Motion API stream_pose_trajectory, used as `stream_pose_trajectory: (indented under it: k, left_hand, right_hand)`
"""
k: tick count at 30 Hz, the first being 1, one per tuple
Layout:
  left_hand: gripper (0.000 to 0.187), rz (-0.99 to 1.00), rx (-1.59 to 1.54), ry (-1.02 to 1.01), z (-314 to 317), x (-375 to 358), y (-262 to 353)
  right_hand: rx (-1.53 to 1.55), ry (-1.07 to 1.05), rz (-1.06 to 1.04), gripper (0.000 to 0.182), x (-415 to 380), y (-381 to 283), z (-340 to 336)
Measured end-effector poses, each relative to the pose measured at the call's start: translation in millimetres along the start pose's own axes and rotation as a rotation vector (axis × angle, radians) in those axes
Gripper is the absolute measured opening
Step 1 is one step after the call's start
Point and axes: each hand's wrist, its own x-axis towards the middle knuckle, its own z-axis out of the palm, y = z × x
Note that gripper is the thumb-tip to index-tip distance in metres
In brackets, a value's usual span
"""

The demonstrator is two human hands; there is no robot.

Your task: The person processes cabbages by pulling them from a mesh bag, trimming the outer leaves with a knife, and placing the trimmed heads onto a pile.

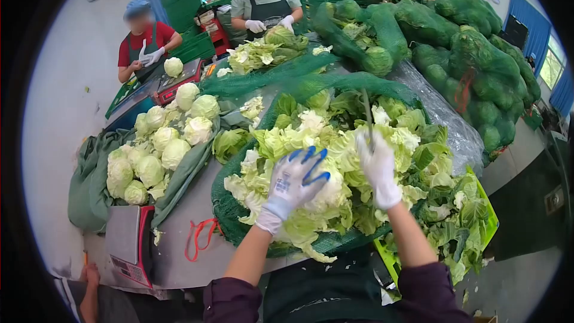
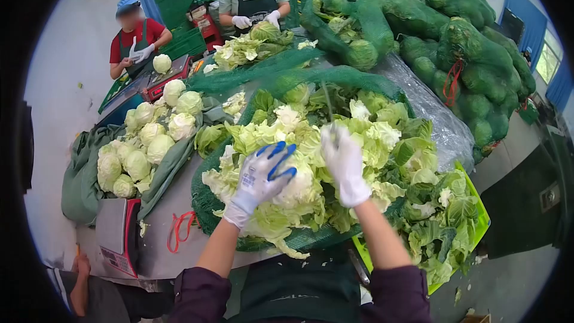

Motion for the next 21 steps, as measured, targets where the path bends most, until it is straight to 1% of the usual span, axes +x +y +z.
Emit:
stream_pose_trajectory:
  k: [1,2,3,4,5,6,7,8,9,10,11,13,14,15,17,18,19,21]
  left_hand:
    - [0.043,-0.084,-0.050,0.014,4.6,2.4,-9.7]
    - [0.040,-0.170,-0.098,0.028,8.8,2.8,-19.3]
    - [0.040,-0.168,-0.099,0.027,13.8,-0.5,-29.8]
    - [0.037,-0.212,-0.262,0.113,17.7,-5.0,-40.3]
    - [0.035,-0.256,-0.425,0.201,19.8,-9.0,-44.6]
    - [0.034,-0.286,-0.538,0.214,16.1,-14.6,-39.2]
    - [0.034,-0.288,-0.530,0.210,16.9,-20.9,-36.8]
    - [0.035,-0.360,-0.662,0.360,18.0,-25.8,-36.0]
    - [0.037,-0.428,-0.791,0.516,18.8,-32.3,-37.5]
    - [0.042,-0.428,-0.549,0.518,23.6,-48.7,-53.3]
    - [0.042,-0.423,-0.538,0.524,18.0,-50.4,-48.9]
    - [0.045,-0.672,-0.294,0.264,1.6,-50.4,-20.5]
    - [0.047,-0.639,-0.140,0.195,-7.7,-41.6,-7.9]
    - [0.047,-0.643,-0.139,0.203,-7.0,-37.3,-11.0]
    - [0.048,-0.195,0.251,0.447,3.4,-23.3,-23.9]
    - [0.046,-0.154,0.106,0.451,10.3,-16.0,-30.4]
    - [0.046,-0.149,0.098,0.446,15.1,-12.4,-32.8]
    - [0.040,-0.265,-0.406,0.346,22.3,-4.6,-35.0]
  right_hand:
    - [0.010,-0.099,0.120,0.029,-22.4,8.1,1.5]
    - [0.088,-0.105,0.149,0.034,-50.2,18.0,10.6]
    - [0.169,-0.113,0.182,0.040,-78.6,29.5,25.8]
    - [0.219,-0.119,0.246,0.046,-102.5,44.6,47.5]
    - [0.270,-0.125,0.310,0.053,-115.4,53.3,65.3]
    - [0.349,-0.166,0.347,0.055,-114.7,50.6,74.5]
    - [0.430,-0.209,0.385,0.058,-110.0,42.7,78.3]
    - [0.383,-0.194,0.224,0.057,-98.3,38.4,76.0]
    - [0.341,-0.278,0.173,0.055,-79.4,16.6,57.7]
    - [0.381,-0.270,0.087,0.054,-63.3,15.7,58.0]
    - [0.419,-0.262,0.001,0.054,-47.9,16.8,58.8]
    - [0.398,-0.417,0.102,0.054,-15.7,22.0,62.5]
    - [0.227,-0.501,0.118,0.055,-7.2,22.3,56.7]
    - [0.225,-0.507,0.111,0.055,-8.4,30.6,63.4]
    - [0.029,-0.250,-0.168,0.060,-10.6,56.2,80.4]
    - [-0.130,-0.327,-0.039,0.065,-16.1,40.9,67.0]
    - [-0.135,-0.321,-0.032,0.065,-24.2,27.5,57.0]
    - [-0.248,-0.309,0.067,0.068,-40.2,8.7,46.0]
